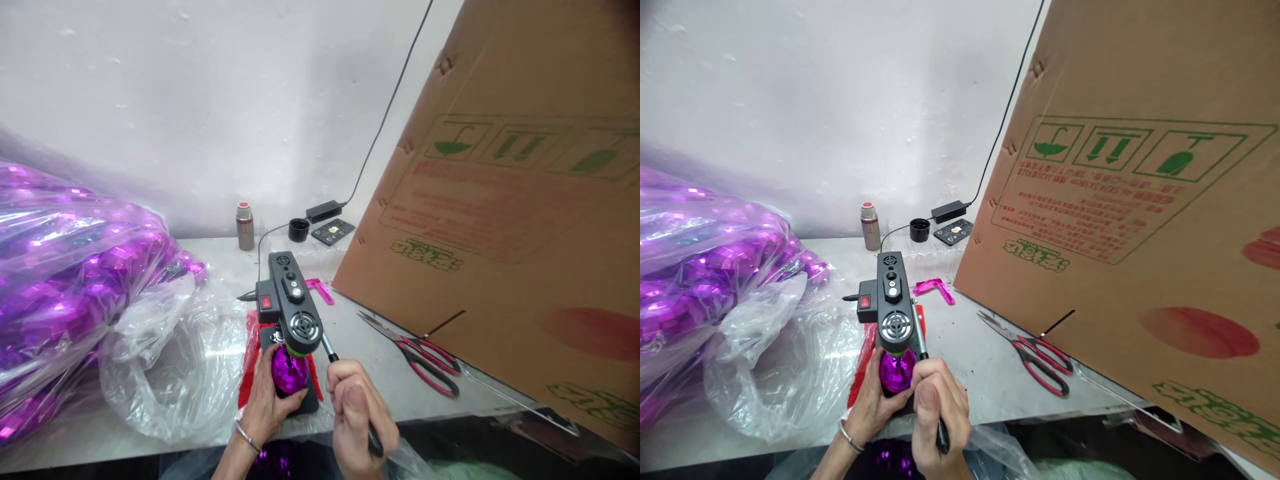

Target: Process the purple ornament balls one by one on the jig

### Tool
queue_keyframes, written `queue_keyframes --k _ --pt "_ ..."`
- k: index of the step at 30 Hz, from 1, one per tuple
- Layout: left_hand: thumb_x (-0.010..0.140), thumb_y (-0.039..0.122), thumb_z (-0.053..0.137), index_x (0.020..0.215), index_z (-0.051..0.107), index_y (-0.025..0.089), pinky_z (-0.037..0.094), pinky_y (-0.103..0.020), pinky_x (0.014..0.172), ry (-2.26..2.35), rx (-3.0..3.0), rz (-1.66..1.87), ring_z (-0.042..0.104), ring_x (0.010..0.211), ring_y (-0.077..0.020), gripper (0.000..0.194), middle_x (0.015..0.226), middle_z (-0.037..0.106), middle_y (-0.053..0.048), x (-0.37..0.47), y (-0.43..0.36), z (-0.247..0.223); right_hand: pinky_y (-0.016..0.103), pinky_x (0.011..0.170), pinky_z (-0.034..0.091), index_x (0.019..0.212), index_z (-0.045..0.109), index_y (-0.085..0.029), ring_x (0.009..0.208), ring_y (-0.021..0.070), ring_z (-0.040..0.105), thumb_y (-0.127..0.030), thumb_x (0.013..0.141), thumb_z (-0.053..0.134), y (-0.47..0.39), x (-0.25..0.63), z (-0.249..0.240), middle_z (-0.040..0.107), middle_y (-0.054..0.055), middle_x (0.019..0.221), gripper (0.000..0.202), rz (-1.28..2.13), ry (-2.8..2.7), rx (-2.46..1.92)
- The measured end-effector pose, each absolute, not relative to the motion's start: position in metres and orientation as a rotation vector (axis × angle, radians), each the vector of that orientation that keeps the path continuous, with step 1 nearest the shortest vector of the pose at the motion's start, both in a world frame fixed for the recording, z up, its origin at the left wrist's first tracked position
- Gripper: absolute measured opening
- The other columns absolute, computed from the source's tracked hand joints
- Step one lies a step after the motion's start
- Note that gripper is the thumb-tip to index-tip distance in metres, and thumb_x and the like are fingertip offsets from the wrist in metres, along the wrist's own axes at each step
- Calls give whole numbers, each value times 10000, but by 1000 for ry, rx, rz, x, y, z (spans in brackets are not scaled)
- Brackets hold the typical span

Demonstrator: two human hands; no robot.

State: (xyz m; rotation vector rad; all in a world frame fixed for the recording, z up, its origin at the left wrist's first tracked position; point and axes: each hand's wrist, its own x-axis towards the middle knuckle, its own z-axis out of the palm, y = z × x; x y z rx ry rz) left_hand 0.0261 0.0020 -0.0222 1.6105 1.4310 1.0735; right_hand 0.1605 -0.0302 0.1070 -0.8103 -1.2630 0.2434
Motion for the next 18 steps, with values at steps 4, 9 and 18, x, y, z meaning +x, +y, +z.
queue_keyframes --k 4,9,18 --pt "682 399 870 1410 547 178 470 -683 1207 1438 1623 1102 622 1391 -432 827 1416 665 -189 27 3 -22 286 549 389 740 487 -231 593 136 534 -169 1090 442 -30 160 102 504 -20 663 358 238 -1243 -823" --pt "673 410 871 1395 555 177 477 -681 1202 1450 1633 1119 638 1372 -428 822 1393 681 -186 28 4 -22 278 535 369 706 452 -226 572 121 514 -192 1107 432 -28 155 108 467 -32 628 403 171 -1229 -847" --pt "681 444 857 1396 567 166 478 -690 1196 1476 1661 1117 648 1362 -437 820 1391 694 -199 28 5 -24 278 527 377 694 463 -226 565 121 512 -211 1112 433 -28 155 109 523 -23 650 419 185 -1222 -849"
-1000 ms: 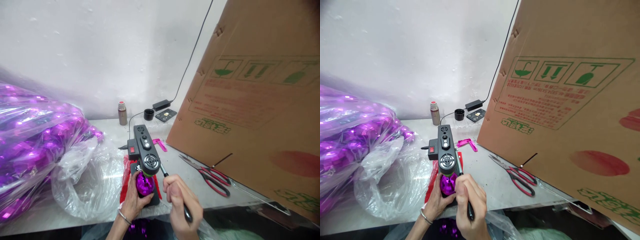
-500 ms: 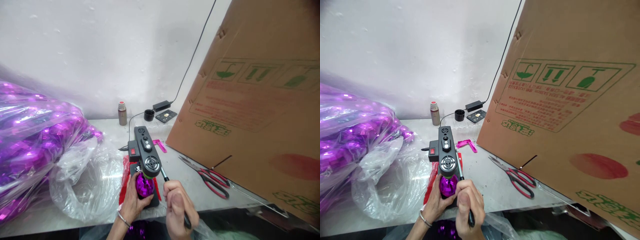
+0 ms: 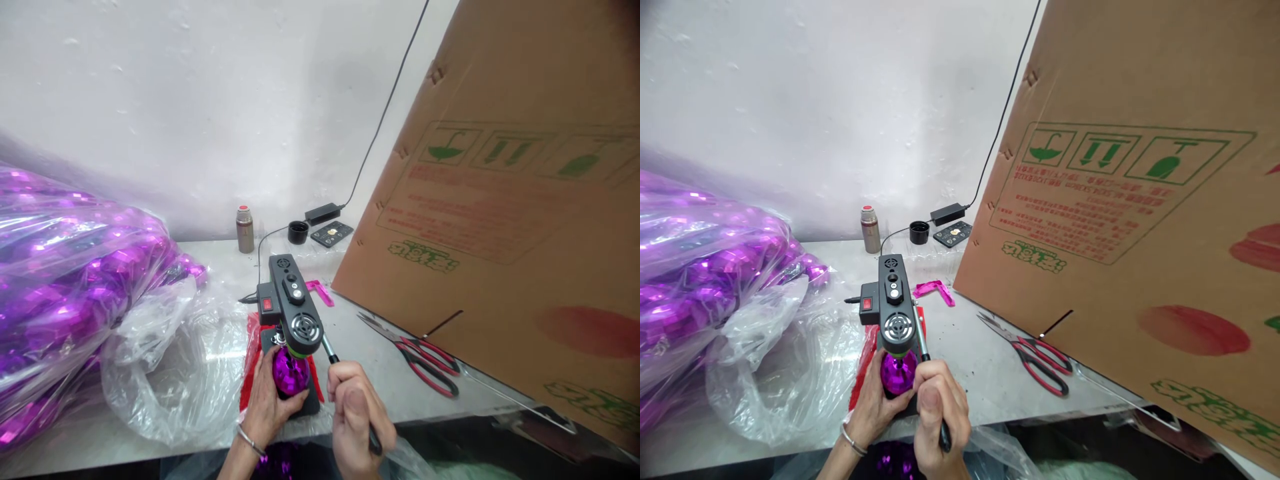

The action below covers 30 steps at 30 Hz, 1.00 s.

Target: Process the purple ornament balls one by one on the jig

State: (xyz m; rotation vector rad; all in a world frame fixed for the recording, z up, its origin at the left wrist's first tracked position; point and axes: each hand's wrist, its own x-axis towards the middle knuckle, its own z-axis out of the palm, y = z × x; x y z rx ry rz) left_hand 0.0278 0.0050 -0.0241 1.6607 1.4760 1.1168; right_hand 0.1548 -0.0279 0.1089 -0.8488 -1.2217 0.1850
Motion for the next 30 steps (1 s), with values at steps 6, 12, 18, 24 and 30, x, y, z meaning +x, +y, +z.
queue_keyframes --k 6,12,18,24,30 --pt "679 443 850 1399 563 159 481 -690 1191 1484 1650 1113 647 1362 -438 826 1397 689 -209 28 5 -23 281 519 378 683 473 -226 544 123 504 -225 1107 448 -28 156 103 533 -19 641 425 177 -1219 -845" --pt "671 436 849 1389 565 167 484 -690 1185 1486 1637 1118 651 1352 -435 818 1384 693 -203 28 5 -22 275 526 388 702 480 -225 561 124 521 -203 1104 437 -28 156 94 560 -13 668 405 231 -1199 -814" --pt "665 429 858 1389 564 176 512 -670 1165 1482 1654 1150 667 1326 -426 821 1359 703 -186 28 7 -26 277 521 415 699 500 -226 566 138 545 -214 1097 456 -26 155 89 554 -11 659 401 258 -1171 -796" --pt "675 409 849 1405 541 174 545 -651 1122 1458 1668 1178 699 1257 -410 826 1332 704 -184 29 8 -29 273 527 447 685 499 -226 574 138 558 -254 1106 459 -25 154 87 554 -9 664 424 267 -1144 -801" --pt "682 430 840 1416 517 143 497 -693 1157 1466 1678 1146 655 1317 -443 852 1389 668 -231 29 9 -31 244 545 465 696 484 -229 598 128 549 -243 1114 449 -25 150 92 527 -24 660 420 285 -1113 -785"
